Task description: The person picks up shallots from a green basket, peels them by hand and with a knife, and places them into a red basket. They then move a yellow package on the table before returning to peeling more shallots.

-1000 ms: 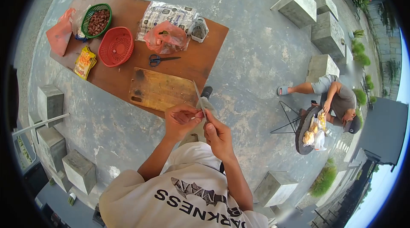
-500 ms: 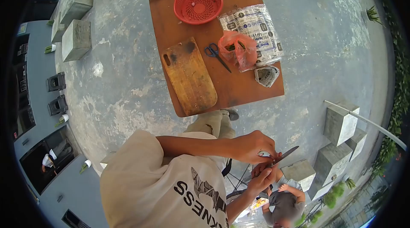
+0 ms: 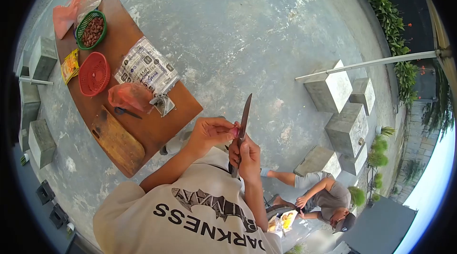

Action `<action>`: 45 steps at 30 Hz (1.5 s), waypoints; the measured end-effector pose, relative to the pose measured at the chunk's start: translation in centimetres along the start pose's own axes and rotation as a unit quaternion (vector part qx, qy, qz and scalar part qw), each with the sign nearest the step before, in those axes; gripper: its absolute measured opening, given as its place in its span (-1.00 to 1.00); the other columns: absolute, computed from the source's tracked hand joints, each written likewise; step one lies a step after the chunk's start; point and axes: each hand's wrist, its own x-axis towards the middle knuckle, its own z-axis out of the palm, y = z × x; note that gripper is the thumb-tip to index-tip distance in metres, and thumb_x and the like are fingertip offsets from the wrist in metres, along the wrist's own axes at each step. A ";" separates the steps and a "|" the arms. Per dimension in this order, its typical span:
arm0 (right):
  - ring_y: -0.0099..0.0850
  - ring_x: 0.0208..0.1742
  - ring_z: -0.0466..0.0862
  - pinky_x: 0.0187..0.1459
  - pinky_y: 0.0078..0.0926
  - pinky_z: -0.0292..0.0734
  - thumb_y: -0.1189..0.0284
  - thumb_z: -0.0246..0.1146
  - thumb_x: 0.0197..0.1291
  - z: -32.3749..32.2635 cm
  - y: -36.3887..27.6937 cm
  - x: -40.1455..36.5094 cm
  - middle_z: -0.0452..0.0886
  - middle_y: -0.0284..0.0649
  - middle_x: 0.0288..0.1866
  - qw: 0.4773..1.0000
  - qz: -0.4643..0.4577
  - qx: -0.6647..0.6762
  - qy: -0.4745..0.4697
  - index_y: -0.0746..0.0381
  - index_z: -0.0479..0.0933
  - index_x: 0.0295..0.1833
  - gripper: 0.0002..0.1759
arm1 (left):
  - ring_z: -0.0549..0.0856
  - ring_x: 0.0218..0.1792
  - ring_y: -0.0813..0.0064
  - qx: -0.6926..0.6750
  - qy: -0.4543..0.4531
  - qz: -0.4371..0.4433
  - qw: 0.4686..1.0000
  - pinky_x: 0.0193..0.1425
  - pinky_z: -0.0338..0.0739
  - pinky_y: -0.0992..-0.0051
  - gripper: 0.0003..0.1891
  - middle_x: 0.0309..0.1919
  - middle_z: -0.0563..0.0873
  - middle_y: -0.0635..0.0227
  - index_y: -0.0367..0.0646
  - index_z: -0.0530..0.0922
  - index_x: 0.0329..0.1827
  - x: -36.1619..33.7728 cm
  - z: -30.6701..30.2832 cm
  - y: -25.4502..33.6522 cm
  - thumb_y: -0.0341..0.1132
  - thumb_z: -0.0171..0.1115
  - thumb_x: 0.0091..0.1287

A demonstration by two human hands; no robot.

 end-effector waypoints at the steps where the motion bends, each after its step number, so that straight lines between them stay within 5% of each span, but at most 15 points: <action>1: -0.72 -0.61 0.18 -0.66 -0.78 0.07 0.02 0.04 0.37 -1.2 -1.0 0.7 0.18 -0.49 -0.54 1.000 -0.007 0.003 0.002 0.27 0.21 0.42 -0.31 | 0.69 -0.08 0.46 0.006 0.014 0.006 1.000 0.08 0.59 0.52 -0.77 -0.13 0.69 0.11 -0.41 0.62 -0.09 1.7 0.7 -0.5 -0.64 0.30 0.18; 7: -0.74 -0.58 0.16 -0.60 -0.79 0.07 0.18 0.01 0.44 -6.3 -5.8 9.9 0.20 -0.50 -0.51 0.988 -0.015 -0.114 -0.107 0.24 0.17 0.46 -0.41 | 0.70 -0.10 0.40 0.186 0.066 0.185 0.963 0.05 0.60 0.50 -0.76 -0.13 0.66 0.14 -0.39 0.64 -0.12 10.0 3.0 0.1 -0.74 0.25 0.14; 15: -0.74 -0.59 0.17 -0.61 -0.78 0.08 0.24 0.03 0.44 -6.7 -8.7 26.9 0.22 -0.50 -0.53 0.968 -0.011 -0.196 -0.154 0.26 0.22 0.43 -0.45 | 0.70 -0.10 0.40 0.297 0.150 0.221 0.917 0.00 0.61 0.54 -0.76 -0.15 0.68 0.14 -0.36 0.65 -0.14 22.9 -1.4 4.2 -0.74 0.26 0.13; 17: -0.73 -0.60 0.18 -0.64 -0.78 0.08 0.19 0.01 0.44 -5.9 -10.1 30.9 0.21 -0.51 -0.54 0.977 0.074 -0.142 -0.142 0.26 0.30 0.38 -0.47 | 0.70 -0.11 0.42 0.043 0.171 0.177 0.968 0.01 0.60 0.52 -0.78 -0.17 0.69 0.16 -0.39 0.63 -0.11 26.4 -2.7 4.3 -0.71 0.24 0.17; 21: -0.73 -0.62 0.19 -0.67 -0.78 0.06 0.07 -0.02 0.43 -3.4 -12.6 38.2 0.19 -0.50 -0.53 0.963 0.175 -0.112 -0.173 0.27 0.37 0.29 -0.45 | 0.68 -0.09 0.47 -0.082 0.177 0.136 0.971 0.12 0.56 0.47 -0.80 -0.12 0.69 0.24 -0.33 0.59 -0.05 30.7 -5.2 6.7 -0.59 0.20 0.27; 22: -0.73 -0.62 0.19 -0.67 -0.78 0.06 0.07 -0.02 0.43 -2.6 -13.2 39.3 0.19 -0.50 -0.53 0.958 0.189 -0.114 -0.185 0.27 0.37 0.29 -0.45 | 0.68 -0.09 0.47 -0.086 0.194 0.142 0.967 0.12 0.56 0.47 -0.80 -0.12 0.69 0.24 -0.33 0.59 -0.05 31.0 -5.0 7.6 -0.59 0.20 0.27; 24: -0.72 -0.62 0.19 -0.67 -0.78 0.07 0.05 -0.02 0.42 -0.1 -13.7 42.4 0.19 -0.49 -0.51 0.949 0.212 -0.103 -0.209 0.26 0.32 0.34 -0.41 | 0.67 -0.06 0.51 -0.330 0.193 0.128 0.915 0.15 0.55 0.49 -0.79 -0.10 0.69 0.27 -0.30 0.59 -0.02 31.8 -5.5 10.6 -0.57 0.20 0.28; 32: -0.73 -0.62 0.18 -0.66 -0.79 0.09 0.01 -0.05 0.42 11.2 -13.2 50.2 0.19 -0.48 -0.51 0.855 0.219 -0.196 -0.428 0.22 0.18 0.45 -0.33 | 0.69 -0.05 0.44 -0.318 0.324 0.321 0.831 0.15 0.59 0.49 -0.75 -0.06 0.69 0.20 -0.33 0.55 0.06 31.0 -9.1 16.3 -0.49 0.16 0.34; 36: -0.75 -0.62 0.16 -0.66 -0.80 0.07 0.26 -0.05 0.45 15.1 -12.3 53.4 0.23 -0.49 -0.51 0.795 0.185 -0.250 -0.522 0.14 0.10 0.50 -0.43 | 0.69 -0.04 0.41 -0.296 0.380 0.401 0.780 0.12 0.60 0.48 -0.74 -0.06 0.69 0.16 -0.34 0.56 0.06 31.2 -10.8 18.6 -0.48 0.17 0.34; 38: -0.72 -0.57 0.20 -0.56 -0.78 0.16 0.43 0.00 0.36 17.7 -12.2 55.1 0.27 -0.48 -0.50 0.763 0.198 -0.275 -0.551 0.14 0.08 0.51 -0.39 | 0.69 -0.06 0.44 -0.259 0.421 0.433 0.754 0.10 0.59 0.49 -0.76 -0.08 0.70 0.17 -0.35 0.57 0.04 32.1 -11.1 20.2 -0.49 0.17 0.33; 40: -0.68 -0.48 0.28 -0.39 -0.73 0.26 0.50 0.06 0.28 20.1 -11.5 57.2 0.37 -0.45 -0.44 0.679 0.066 -0.366 -0.634 0.17 0.11 0.50 -0.34 | 0.69 -0.07 0.46 -0.217 0.461 0.465 0.724 0.07 0.59 0.50 -0.77 -0.11 0.71 0.18 -0.35 0.59 0.02 33.0 -11.9 21.9 -0.50 0.17 0.33; 42: -0.59 -0.37 0.36 -0.23 -0.65 0.31 0.53 0.10 0.22 23.2 -11.6 59.2 0.53 -0.34 -0.27 0.645 0.075 -0.380 -0.659 0.19 0.16 0.47 -0.33 | 0.70 -0.14 0.52 -0.069 0.577 0.476 0.661 0.00 0.59 0.53 -0.81 -0.16 0.73 0.21 -0.38 0.62 -0.04 34.1 -13.2 23.6 -0.55 0.17 0.31; 45: -0.41 -0.17 0.53 0.00 -0.52 0.38 0.52 0.08 0.26 27.6 -11.6 62.3 0.60 -0.08 -0.01 0.573 0.026 -0.395 -0.717 0.24 0.24 0.42 -0.41 | 0.69 -0.16 0.55 -0.050 0.627 0.482 0.610 0.03 0.57 0.54 -0.80 -0.16 0.71 0.24 -0.40 0.63 -0.07 35.2 -14.5 26.9 -0.63 0.20 0.25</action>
